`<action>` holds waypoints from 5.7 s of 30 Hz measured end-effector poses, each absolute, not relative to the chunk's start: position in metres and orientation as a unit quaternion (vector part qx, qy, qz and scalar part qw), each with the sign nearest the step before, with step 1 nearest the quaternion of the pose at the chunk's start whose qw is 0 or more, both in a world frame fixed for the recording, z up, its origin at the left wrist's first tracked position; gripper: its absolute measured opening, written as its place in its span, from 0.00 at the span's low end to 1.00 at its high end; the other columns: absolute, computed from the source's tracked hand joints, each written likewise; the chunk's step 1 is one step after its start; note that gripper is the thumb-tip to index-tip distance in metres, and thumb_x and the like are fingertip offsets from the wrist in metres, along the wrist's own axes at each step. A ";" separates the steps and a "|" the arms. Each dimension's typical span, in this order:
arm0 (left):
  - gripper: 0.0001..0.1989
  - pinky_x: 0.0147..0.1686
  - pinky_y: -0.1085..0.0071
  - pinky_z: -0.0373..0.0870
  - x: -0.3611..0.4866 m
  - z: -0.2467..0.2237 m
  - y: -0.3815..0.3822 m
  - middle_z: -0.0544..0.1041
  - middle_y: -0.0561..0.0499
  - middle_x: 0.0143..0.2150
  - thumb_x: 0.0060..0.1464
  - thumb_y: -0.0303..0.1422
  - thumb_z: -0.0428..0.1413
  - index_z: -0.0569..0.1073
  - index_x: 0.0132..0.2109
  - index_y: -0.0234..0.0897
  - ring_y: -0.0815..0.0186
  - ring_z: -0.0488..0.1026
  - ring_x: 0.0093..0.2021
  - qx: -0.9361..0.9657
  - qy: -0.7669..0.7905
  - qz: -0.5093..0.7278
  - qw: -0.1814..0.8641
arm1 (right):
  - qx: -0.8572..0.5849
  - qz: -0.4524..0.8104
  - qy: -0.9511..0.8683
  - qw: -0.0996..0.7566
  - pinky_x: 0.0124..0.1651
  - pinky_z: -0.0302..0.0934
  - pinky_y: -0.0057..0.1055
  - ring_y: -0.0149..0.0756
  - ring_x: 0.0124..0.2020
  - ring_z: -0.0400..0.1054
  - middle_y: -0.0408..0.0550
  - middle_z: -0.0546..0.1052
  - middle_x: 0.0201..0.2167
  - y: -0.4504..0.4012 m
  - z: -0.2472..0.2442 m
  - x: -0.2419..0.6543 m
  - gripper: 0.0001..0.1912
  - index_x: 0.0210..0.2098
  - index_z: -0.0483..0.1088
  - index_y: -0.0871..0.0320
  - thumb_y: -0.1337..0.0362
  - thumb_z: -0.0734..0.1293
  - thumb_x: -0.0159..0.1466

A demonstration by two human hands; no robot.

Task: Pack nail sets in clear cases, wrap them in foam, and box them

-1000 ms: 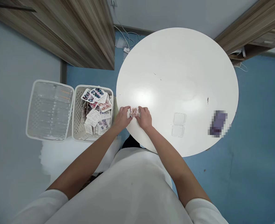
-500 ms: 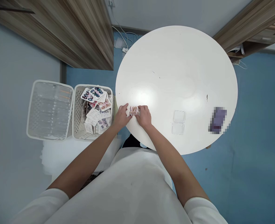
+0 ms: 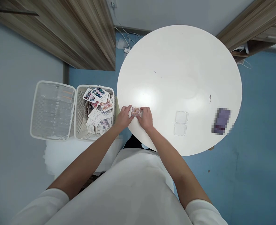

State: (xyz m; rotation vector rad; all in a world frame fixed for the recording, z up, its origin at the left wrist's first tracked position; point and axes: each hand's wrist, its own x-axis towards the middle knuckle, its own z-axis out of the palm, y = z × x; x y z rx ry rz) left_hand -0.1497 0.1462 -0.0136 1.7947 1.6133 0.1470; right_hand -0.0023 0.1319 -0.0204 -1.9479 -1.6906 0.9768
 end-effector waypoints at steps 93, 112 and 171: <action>0.18 0.31 0.73 0.64 0.070 -0.001 0.032 0.68 0.51 0.34 0.45 0.36 0.57 0.69 0.45 0.36 0.73 0.65 0.28 0.395 0.690 0.236 0.558 | -0.661 0.581 -0.360 0.311 0.38 0.63 0.33 0.30 0.34 0.62 0.47 0.66 0.44 0.019 -0.004 0.232 0.26 0.49 0.63 0.53 0.66 0.65 0.49; 0.18 0.30 0.75 0.63 -0.016 0.078 0.006 0.69 0.53 0.28 0.38 0.39 0.62 0.68 0.34 0.34 0.73 0.67 0.28 0.404 0.473 0.263 0.737 | -0.556 0.641 -0.200 0.490 0.42 0.62 0.36 0.37 0.39 0.68 0.49 0.73 0.44 -0.037 0.081 0.162 0.25 0.46 0.66 0.53 0.51 0.67 0.51; 0.23 0.39 0.68 0.63 -0.048 0.107 -0.015 0.76 0.47 0.32 0.44 0.42 0.58 0.68 0.47 0.35 0.63 0.74 0.34 0.444 0.425 0.249 0.748 | -0.553 0.590 -0.225 0.544 0.48 0.61 0.39 0.40 0.49 0.64 0.49 0.67 0.50 -0.078 0.118 0.120 0.26 0.49 0.62 0.49 0.55 0.69 0.51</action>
